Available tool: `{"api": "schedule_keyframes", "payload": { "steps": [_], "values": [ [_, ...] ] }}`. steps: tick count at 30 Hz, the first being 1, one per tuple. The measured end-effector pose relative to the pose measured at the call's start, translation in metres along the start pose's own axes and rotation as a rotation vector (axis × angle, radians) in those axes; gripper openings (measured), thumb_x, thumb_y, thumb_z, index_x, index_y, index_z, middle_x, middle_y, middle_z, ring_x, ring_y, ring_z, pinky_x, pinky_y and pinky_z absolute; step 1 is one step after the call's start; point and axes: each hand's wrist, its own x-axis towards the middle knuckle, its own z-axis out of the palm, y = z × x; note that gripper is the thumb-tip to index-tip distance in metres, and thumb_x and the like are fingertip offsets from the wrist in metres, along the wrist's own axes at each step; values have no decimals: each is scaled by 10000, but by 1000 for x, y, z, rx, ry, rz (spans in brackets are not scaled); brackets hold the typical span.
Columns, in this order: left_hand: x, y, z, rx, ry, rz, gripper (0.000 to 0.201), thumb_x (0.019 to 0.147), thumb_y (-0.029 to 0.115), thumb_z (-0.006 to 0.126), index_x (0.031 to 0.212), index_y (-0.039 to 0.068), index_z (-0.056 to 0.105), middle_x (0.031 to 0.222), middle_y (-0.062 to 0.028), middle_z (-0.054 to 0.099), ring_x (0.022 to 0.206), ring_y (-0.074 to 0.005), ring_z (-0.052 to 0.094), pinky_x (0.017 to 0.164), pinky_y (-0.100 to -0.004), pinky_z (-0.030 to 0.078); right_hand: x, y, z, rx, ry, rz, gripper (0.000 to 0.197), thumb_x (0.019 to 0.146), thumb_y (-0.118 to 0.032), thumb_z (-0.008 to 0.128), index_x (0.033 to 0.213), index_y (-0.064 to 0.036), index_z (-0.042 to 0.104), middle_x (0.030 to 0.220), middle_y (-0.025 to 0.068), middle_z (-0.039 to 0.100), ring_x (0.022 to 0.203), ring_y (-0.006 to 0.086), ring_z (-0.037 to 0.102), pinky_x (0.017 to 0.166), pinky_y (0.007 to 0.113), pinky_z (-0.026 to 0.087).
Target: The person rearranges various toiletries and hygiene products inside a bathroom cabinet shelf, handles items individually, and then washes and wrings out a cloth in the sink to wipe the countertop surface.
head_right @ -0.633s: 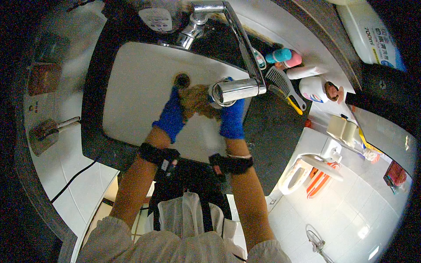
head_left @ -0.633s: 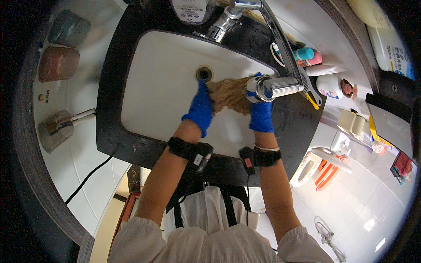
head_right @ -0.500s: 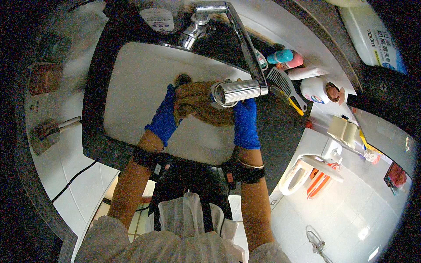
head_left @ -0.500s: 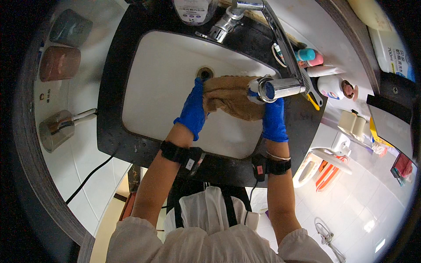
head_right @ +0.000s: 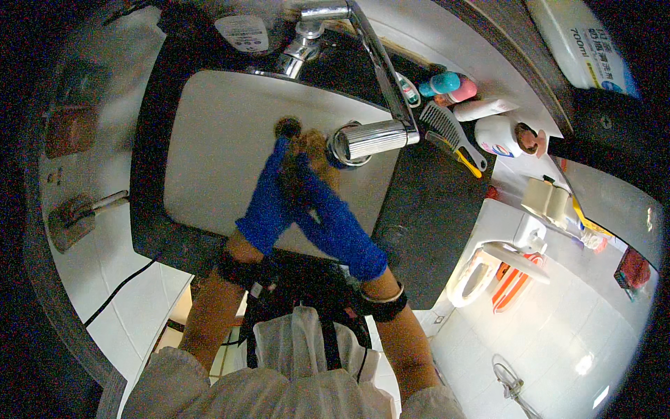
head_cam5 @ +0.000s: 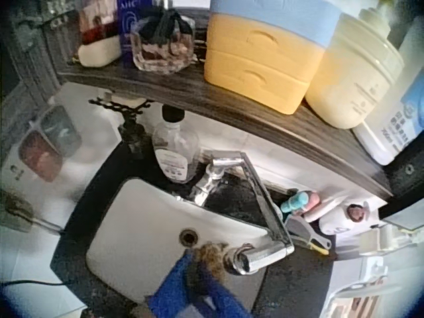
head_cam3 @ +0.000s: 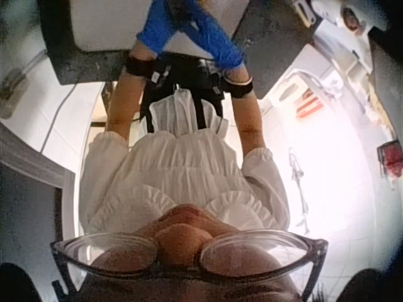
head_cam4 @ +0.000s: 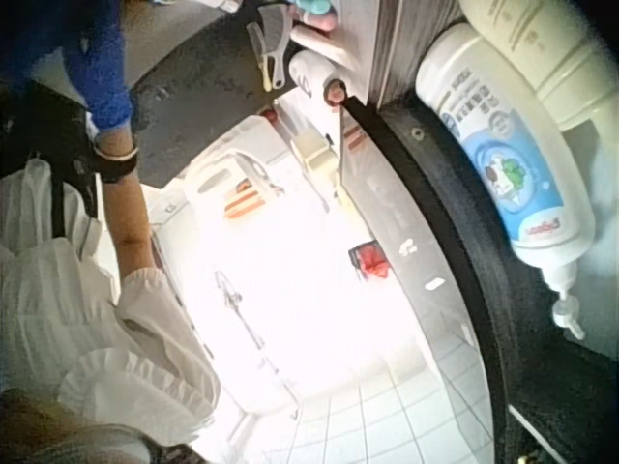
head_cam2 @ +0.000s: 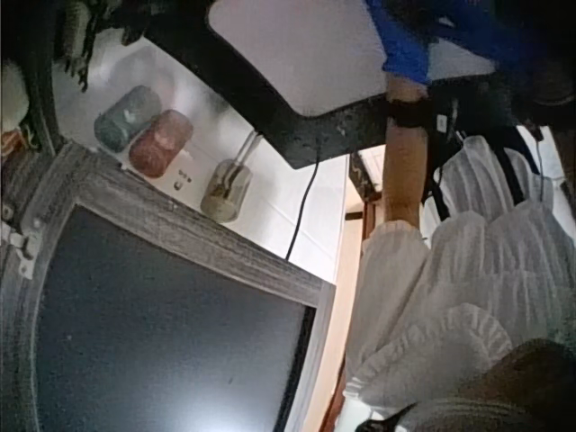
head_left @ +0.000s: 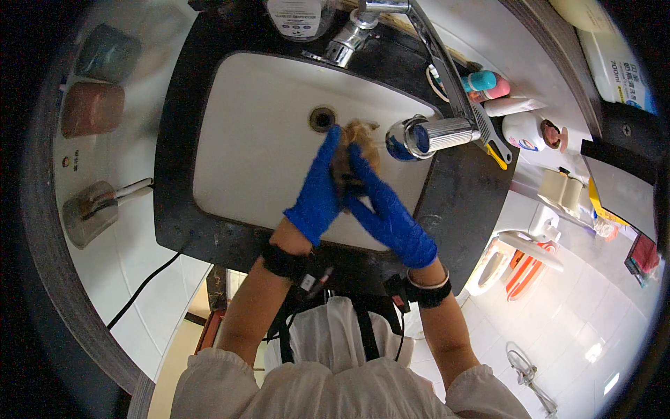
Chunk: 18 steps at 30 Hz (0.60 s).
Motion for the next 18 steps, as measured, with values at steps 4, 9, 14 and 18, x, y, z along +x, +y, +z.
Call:
{"api": "schedule_keyframes", "payload": {
  "steps": [4, 9, 14, 18],
  "values": [
    [-5, 14, 12, 292, -35, 207, 417, 913, 116, 512, 1307, 20, 419, 1246, -128, 536, 1105, -238, 553, 955, -355, 465, -11, -5, -7, 274, -68, -34, 455, 920, -94, 524, 1342, 12, 390, 1234, 185, 543, 1116, 240, 549, 930, 344, 459],
    [-6, 25, 20, 116, 137, -39, 429, 912, 278, 483, 1254, 23, 442, 1181, -158, 544, 1062, -281, 560, 909, -420, 492, 4, 31, -30, 590, 456, 342, 376, 958, -206, 444, 1282, -16, 461, 1136, 157, 597, 956, 237, 623, 806, 349, 517],
    [-6, 21, -6, 28, 161, -60, 426, 907, 320, 468, 1207, 17, 479, 1157, -166, 557, 1012, -293, 568, 910, -425, 478, 41, 90, -16, 1041, 385, 551, 396, 954, -291, 455, 1264, -46, 481, 1247, 119, 541, 1139, 224, 523, 885, 372, 484],
    [-11, 27, 3, -166, 281, -154, 455, 907, 381, 463, 1184, 21, 488, 1160, -152, 556, 1033, -282, 557, 923, -432, 455, 50, 72, -13, 1125, 253, 460, 457, 952, -373, 443, 1282, -57, 462, 1241, 128, 530, 1114, 245, 522, 956, 362, 441]
  ]
}}
